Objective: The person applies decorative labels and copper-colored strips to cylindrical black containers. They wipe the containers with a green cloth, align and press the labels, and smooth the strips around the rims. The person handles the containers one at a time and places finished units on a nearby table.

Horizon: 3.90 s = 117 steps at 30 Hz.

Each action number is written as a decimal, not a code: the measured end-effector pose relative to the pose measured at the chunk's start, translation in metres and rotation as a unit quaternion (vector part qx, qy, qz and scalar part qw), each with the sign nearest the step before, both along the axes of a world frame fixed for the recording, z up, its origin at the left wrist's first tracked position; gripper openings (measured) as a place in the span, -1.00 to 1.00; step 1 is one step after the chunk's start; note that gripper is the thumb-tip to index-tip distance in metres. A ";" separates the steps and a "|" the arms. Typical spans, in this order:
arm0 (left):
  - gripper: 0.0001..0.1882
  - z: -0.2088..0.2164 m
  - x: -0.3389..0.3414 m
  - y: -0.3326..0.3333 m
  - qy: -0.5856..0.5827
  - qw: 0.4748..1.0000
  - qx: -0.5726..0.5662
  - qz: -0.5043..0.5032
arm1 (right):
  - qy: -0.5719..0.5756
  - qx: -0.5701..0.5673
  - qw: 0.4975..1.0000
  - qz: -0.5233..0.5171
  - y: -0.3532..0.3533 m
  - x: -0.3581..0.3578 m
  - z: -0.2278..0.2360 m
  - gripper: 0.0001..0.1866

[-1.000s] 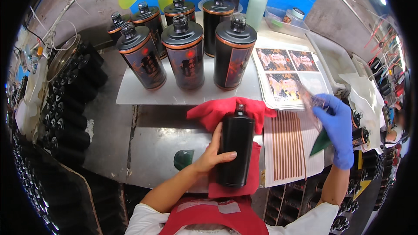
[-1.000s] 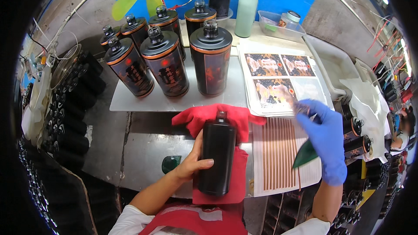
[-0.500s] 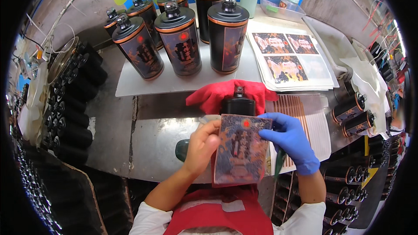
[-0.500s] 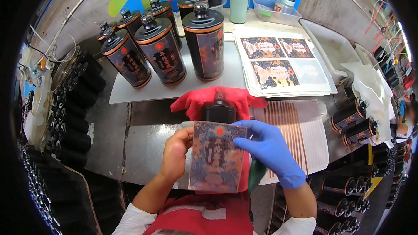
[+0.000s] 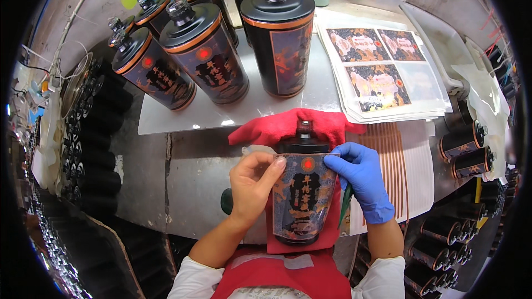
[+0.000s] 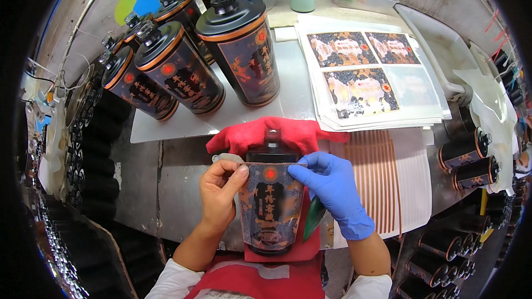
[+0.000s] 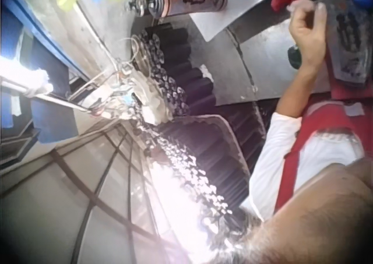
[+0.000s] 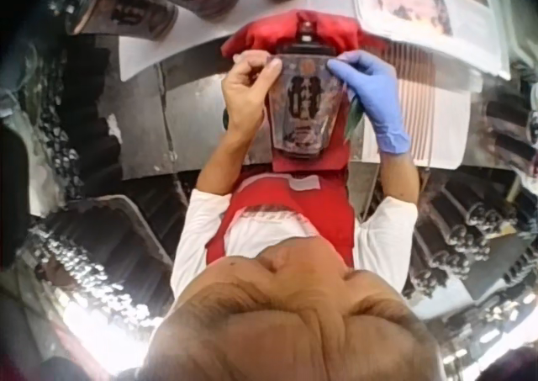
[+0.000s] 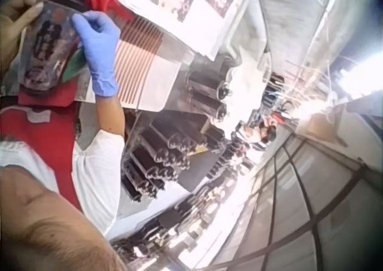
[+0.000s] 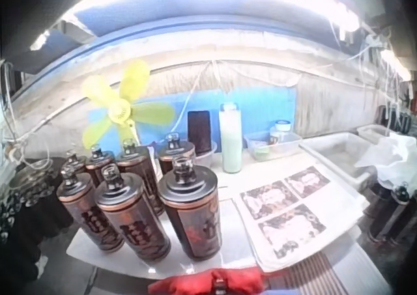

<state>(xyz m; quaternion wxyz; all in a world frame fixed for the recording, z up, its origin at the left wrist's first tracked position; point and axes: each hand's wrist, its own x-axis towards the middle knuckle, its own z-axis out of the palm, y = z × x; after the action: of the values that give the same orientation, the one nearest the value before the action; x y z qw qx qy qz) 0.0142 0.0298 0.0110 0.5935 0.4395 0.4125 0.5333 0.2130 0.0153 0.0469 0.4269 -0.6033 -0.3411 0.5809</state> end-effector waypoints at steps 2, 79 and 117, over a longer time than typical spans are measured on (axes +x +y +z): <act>-0.90 -0.004 0.000 0.002 -0.015 1.000 -0.005 -0.001 | 0.012 -0.006 1.000 0.003 0.002 0.001 -0.005 -0.85; -0.42 -0.006 0.001 -0.022 0.256 0.907 0.278 -0.184 | 0.084 -0.112 0.989 0.048 -0.105 -0.013 -0.028 -0.83; -0.07 -0.018 -0.007 -0.027 0.139 0.953 0.115 -0.245 | -0.013 -0.082 0.982 0.167 -0.093 0.005 -0.030 -0.13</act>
<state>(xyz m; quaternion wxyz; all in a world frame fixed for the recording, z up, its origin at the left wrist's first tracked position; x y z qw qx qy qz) 0.0075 0.0026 -0.0071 0.5883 0.6621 0.3064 0.3488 0.2179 -0.0782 0.0169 0.2685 -0.5786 -0.3935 0.6621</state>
